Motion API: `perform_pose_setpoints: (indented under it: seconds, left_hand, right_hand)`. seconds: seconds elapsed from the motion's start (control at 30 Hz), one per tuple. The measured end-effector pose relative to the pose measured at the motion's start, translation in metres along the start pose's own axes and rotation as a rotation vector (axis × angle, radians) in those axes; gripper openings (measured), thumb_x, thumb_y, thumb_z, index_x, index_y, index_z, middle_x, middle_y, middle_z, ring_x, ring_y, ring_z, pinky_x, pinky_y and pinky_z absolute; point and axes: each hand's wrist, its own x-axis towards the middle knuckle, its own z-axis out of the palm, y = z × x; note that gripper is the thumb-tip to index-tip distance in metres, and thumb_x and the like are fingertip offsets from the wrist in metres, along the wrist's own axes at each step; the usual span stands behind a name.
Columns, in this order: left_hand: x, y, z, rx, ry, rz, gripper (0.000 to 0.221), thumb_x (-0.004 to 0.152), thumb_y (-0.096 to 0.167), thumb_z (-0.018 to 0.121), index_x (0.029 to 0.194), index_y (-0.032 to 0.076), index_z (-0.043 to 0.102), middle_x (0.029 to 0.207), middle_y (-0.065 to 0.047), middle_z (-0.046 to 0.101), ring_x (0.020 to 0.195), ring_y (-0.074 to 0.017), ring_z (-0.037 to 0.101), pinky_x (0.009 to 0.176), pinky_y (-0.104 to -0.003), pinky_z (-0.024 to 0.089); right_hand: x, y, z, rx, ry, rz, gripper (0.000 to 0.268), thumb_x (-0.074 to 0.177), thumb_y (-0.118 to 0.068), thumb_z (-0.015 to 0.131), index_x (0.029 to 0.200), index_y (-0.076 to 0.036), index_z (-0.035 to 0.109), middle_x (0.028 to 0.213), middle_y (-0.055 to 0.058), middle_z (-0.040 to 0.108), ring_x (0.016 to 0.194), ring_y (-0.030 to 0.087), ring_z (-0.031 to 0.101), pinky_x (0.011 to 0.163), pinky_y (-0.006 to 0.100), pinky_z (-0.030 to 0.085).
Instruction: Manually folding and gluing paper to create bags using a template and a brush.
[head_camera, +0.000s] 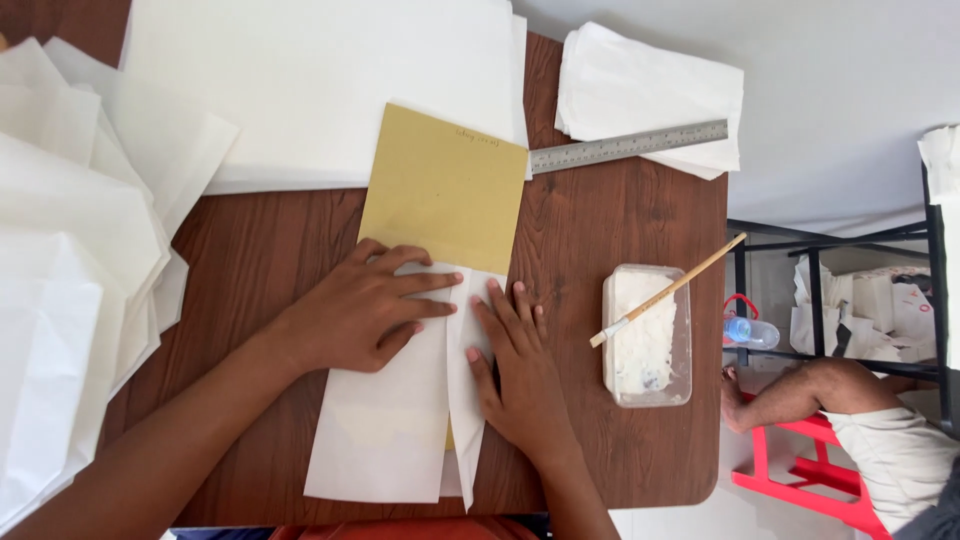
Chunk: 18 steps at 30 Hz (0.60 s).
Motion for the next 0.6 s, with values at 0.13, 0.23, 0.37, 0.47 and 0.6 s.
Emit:
perform_pose_setpoints:
  seconds: [0.13,0.23,0.37,0.47,0.6]
  left_hand:
    - [-0.001,0.0,0.005,-0.001,0.089,-0.011,0.03,0.092,0.02,0.058,0.116,0.022,0.077,0.139,0.003,0.067,0.118,-0.0284,0.056,0.082,-0.05,0.04]
    - [-0.001,0.002,0.005,0.007,0.079,-0.074,0.024,0.093,0.032,0.062,0.112,0.023,0.075,0.125,0.003,0.07,0.121,-0.0249,0.055,0.092,-0.048,0.041]
    - [-0.003,0.002,0.016,0.106,0.155,-0.075,0.027,0.094,0.045,0.064,0.11,0.025,0.074,0.124,0.005,0.069,0.117,-0.022,0.056,0.09,-0.046,0.042]
    - [-0.004,0.0,0.02,0.119,0.177,-0.083,0.026,0.093,0.046,0.066,0.108,0.026,0.074,0.123,0.006,0.069,0.117,-0.0216,0.055,0.089,-0.046,0.042]
    - [-0.003,-0.001,0.02,0.173,0.259,-0.011,0.025,0.09,0.045,0.073,0.102,0.024,0.077,0.128,0.007,0.069,0.112,-0.0247,0.057,0.079,-0.048,0.041]
  right_hand:
    - [-0.002,0.0,0.007,-0.103,0.015,-0.028,0.051,0.106,-0.025,0.043,0.154,-0.008,0.042,0.167,0.013,0.032,0.158,0.039,0.018,0.126,0.058,0.017]
    - [-0.001,-0.002,0.011,-0.21,-0.036,0.022,0.054,0.105,-0.032,0.045,0.156,-0.014,0.044,0.168,0.011,0.031,0.156,0.037,0.021,0.123,0.057,0.012]
    - [-0.009,-0.006,0.013,-0.251,-0.055,-0.019,0.059,0.105,-0.037,0.047,0.158,-0.013,0.04,0.169,0.013,0.03,0.156,0.036,0.02,0.124,0.058,0.01]
    - [-0.024,-0.011,0.016,-0.279,-0.108,-0.061,0.066,0.105,-0.046,0.045,0.16,-0.012,0.036,0.17,0.014,0.026,0.157,0.037,0.016,0.123,0.059,0.007]
    - [-0.053,-0.02,0.024,-0.398,-0.157,-0.176,0.077,0.105,-0.056,0.032,0.164,-0.008,0.02,0.173,0.014,0.016,0.161,0.038,0.012,0.128,0.058,0.01]
